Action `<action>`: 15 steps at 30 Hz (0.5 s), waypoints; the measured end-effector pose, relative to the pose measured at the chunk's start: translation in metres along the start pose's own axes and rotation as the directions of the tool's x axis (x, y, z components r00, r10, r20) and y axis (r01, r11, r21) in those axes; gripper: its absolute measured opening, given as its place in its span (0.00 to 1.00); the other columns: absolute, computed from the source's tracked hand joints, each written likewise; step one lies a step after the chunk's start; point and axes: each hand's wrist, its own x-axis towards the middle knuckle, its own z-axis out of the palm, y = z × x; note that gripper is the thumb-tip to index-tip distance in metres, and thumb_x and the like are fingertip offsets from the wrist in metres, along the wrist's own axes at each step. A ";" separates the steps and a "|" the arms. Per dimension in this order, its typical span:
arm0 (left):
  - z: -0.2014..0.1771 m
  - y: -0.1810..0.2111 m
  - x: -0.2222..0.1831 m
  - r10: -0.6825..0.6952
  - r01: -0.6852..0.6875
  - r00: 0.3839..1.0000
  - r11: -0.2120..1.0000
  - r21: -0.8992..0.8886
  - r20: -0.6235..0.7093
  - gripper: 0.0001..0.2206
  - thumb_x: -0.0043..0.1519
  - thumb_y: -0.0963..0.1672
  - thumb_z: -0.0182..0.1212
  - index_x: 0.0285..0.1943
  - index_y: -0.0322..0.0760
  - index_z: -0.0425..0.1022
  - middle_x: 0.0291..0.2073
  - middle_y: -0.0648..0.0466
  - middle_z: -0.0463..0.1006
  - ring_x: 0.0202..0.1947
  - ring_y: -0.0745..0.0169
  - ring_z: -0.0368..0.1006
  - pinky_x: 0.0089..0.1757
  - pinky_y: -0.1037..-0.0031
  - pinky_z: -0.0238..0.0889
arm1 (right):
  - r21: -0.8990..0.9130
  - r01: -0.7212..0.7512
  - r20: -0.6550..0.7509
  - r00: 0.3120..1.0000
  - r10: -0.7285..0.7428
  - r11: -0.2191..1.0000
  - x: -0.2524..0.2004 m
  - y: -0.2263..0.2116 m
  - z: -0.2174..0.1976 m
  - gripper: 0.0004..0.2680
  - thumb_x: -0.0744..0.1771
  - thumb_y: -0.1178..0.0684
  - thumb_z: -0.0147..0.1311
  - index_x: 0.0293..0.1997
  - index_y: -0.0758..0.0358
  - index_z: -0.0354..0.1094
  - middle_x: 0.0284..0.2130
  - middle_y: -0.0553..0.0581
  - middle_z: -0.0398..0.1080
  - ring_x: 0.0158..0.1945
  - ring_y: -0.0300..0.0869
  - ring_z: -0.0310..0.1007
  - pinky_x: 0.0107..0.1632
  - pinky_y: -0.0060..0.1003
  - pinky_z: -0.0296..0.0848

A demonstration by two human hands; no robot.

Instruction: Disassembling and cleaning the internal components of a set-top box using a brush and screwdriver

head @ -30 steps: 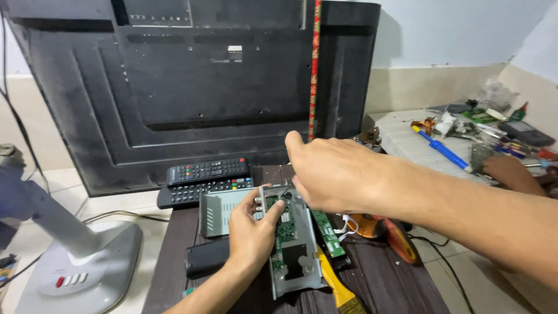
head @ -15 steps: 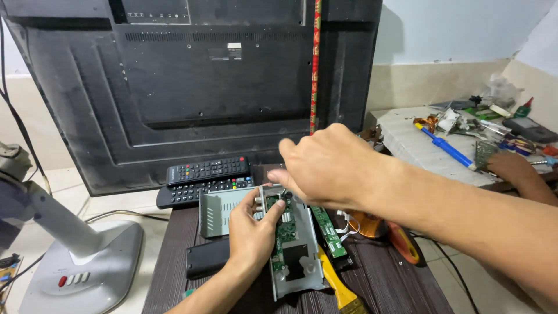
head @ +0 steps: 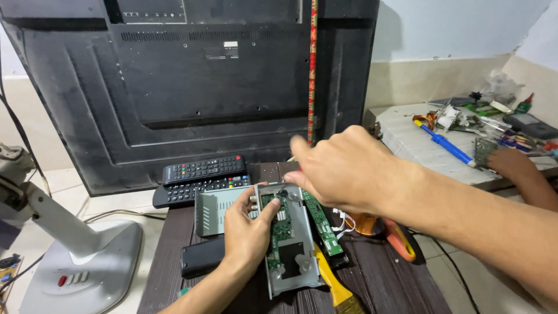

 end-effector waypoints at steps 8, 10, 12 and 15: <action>0.000 0.003 -0.001 -0.049 0.049 0.999 0.999 0.000 -0.007 0.19 0.57 0.38 0.64 0.59 0.33 0.79 0.36 0.46 0.85 0.32 0.63 0.80 0.33 0.77 0.75 | 0.184 0.124 -0.100 0.989 -0.107 0.975 0.005 -0.011 0.009 0.09 0.69 0.50 0.53 0.38 0.62 0.57 0.24 0.57 0.75 0.27 0.49 0.79 0.22 0.44 0.72; -0.001 -0.004 0.000 -0.014 0.014 1.000 0.998 -0.058 -0.006 0.18 0.57 0.37 0.64 0.57 0.29 0.79 0.38 0.46 0.84 0.33 0.64 0.79 0.35 0.78 0.75 | -0.073 0.087 -0.222 0.970 -0.101 0.994 0.008 -0.010 0.019 0.15 0.71 0.42 0.54 0.27 0.59 0.63 0.13 0.58 0.71 0.11 0.51 0.71 0.18 0.41 0.67; -0.001 -0.004 0.002 -0.015 0.015 1.000 0.999 -0.051 -0.001 0.18 0.57 0.37 0.64 0.57 0.30 0.79 0.38 0.47 0.84 0.33 0.64 0.79 0.35 0.78 0.74 | -0.064 0.051 -0.195 0.979 -0.062 0.997 0.005 -0.003 0.024 0.17 0.70 0.40 0.54 0.25 0.59 0.68 0.14 0.58 0.72 0.12 0.52 0.71 0.18 0.42 0.68; 0.000 -0.004 0.001 -0.011 0.011 1.000 0.999 -0.043 0.001 0.17 0.57 0.37 0.64 0.57 0.30 0.79 0.37 0.47 0.84 0.33 0.64 0.78 0.35 0.78 0.73 | 0.022 -0.025 -0.053 0.998 0.026 0.999 -0.001 -0.002 0.013 0.17 0.71 0.39 0.51 0.32 0.64 0.68 0.16 0.60 0.74 0.14 0.55 0.74 0.18 0.46 0.70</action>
